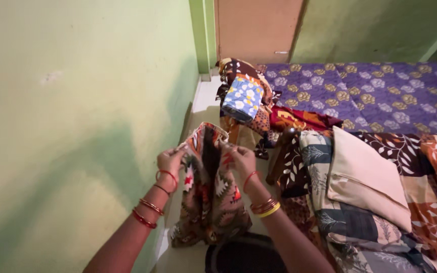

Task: The person folds a patterned blanket and a pillowcase by hand, then places several folded items onto a bed.

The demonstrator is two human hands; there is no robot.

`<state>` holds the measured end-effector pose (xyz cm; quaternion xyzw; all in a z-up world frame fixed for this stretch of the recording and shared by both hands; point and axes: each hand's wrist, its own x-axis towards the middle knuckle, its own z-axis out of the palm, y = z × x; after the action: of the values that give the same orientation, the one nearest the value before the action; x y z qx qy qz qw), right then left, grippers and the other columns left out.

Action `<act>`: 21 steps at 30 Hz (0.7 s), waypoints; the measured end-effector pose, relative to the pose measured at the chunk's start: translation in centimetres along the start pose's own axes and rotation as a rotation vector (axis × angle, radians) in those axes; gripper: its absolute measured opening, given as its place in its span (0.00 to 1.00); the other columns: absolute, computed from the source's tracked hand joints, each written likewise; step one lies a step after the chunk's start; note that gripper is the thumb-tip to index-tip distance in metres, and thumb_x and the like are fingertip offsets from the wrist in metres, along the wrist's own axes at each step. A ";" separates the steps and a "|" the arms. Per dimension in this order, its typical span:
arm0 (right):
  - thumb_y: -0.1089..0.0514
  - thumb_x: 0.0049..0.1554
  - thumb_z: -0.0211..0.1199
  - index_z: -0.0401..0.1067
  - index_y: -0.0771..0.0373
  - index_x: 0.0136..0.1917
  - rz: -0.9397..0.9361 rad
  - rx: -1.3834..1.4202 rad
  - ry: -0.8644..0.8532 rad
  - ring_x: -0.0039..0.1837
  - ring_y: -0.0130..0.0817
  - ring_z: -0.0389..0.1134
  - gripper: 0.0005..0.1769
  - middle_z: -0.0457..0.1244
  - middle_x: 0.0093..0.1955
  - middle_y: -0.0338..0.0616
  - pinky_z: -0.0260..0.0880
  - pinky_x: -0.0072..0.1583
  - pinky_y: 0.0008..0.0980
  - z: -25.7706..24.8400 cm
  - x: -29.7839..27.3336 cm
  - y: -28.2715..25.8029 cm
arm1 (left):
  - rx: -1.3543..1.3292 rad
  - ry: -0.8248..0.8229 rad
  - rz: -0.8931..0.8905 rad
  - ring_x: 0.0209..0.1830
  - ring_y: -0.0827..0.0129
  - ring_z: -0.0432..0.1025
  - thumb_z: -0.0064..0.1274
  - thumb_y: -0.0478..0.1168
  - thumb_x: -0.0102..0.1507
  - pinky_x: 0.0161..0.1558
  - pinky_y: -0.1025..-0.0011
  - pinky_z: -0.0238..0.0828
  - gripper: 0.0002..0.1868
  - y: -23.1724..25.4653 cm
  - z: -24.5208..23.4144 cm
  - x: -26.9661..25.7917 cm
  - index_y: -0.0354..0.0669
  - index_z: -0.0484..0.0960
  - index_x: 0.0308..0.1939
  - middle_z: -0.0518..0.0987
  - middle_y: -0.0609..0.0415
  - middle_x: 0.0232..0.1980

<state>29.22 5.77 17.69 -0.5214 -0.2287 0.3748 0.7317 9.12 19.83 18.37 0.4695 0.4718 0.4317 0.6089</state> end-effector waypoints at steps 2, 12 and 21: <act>0.53 0.63 0.65 0.75 0.66 0.45 0.056 0.033 -0.015 0.34 0.23 0.67 0.13 0.67 0.37 0.37 0.65 0.37 0.23 1.3 -1.7 0.6 | 0.010 -0.002 -0.004 0.22 0.76 0.67 0.66 0.42 0.60 0.23 0.77 0.62 0.09 -1.0 1.0 -1.6 0.41 0.86 0.34 0.79 0.59 0.29; 0.60 0.59 0.62 0.77 0.70 0.48 0.123 -0.038 -0.080 0.36 0.23 0.69 0.09 0.70 0.38 0.38 0.69 0.38 0.23 3.5 -5.4 5.8 | 0.398 -0.007 0.337 0.25 0.75 0.72 0.62 0.46 0.62 0.29 0.70 0.71 0.16 -6.7 2.8 -4.9 0.34 0.87 0.39 0.84 0.53 0.27; 0.75 0.44 0.46 0.71 0.73 0.56 0.238 0.190 -0.245 0.55 0.38 0.74 0.26 0.68 0.52 0.49 0.78 0.55 0.28 1.9 -6.2 7.3 | 0.524 -0.234 0.328 0.28 0.72 0.78 0.72 0.44 0.47 0.32 0.68 0.77 0.22 -4.8 1.5 -5.5 0.35 0.85 0.38 0.85 0.51 0.30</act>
<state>21.76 3.34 11.85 -0.4238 -0.2163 0.5393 0.6948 10.03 13.37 14.83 0.7264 0.4117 0.3311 0.4396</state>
